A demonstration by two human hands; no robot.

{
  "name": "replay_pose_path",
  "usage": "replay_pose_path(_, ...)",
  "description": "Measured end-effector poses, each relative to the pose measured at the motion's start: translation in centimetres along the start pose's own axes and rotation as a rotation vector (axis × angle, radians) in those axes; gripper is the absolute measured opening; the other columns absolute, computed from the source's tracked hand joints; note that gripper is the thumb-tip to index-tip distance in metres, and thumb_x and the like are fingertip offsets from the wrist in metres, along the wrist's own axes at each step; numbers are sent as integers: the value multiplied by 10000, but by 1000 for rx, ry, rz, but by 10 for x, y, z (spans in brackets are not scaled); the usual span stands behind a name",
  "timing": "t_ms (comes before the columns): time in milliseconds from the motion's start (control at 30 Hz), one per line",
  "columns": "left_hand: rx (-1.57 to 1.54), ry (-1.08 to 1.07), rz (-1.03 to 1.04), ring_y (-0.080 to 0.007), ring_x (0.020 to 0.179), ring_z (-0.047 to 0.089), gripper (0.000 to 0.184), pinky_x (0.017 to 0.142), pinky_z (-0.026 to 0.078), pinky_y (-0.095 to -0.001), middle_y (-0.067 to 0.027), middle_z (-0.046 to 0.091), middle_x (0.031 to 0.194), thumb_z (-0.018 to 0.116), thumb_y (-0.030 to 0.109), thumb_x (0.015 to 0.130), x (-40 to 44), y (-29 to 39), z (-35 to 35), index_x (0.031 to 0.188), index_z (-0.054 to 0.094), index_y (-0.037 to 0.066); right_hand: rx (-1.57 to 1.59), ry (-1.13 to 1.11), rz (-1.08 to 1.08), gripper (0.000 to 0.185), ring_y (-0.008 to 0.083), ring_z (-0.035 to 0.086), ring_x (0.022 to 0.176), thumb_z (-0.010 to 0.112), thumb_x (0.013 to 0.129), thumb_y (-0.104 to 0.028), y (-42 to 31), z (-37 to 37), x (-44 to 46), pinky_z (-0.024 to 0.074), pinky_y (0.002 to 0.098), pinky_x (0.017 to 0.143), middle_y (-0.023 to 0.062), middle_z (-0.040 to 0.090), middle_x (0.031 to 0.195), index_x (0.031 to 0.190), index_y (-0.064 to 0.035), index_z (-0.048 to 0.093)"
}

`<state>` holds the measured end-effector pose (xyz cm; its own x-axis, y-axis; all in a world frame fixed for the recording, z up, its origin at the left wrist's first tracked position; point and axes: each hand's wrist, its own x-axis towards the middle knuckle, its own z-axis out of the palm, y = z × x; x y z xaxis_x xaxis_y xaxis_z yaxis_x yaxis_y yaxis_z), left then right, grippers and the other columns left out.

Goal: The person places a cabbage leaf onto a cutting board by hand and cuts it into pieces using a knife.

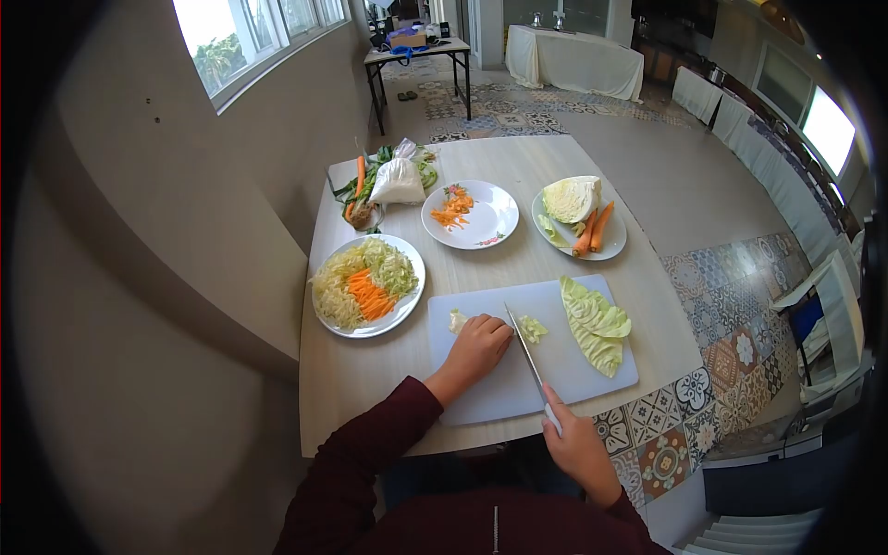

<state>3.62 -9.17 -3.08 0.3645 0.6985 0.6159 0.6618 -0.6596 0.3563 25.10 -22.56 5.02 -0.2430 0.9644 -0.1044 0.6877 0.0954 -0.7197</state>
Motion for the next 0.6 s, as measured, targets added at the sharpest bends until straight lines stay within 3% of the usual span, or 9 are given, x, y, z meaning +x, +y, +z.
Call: replay_pose_path(600,-1,-37,-34,-302,902,622,74,825,486,-420,-112,659,913,683,83,849,0,2,-2,895,664,28,19,-25,35,577,514,606,705,565,927,-157,-14,-7,-9,486,547,644,330,584,684,1483,-88,425)
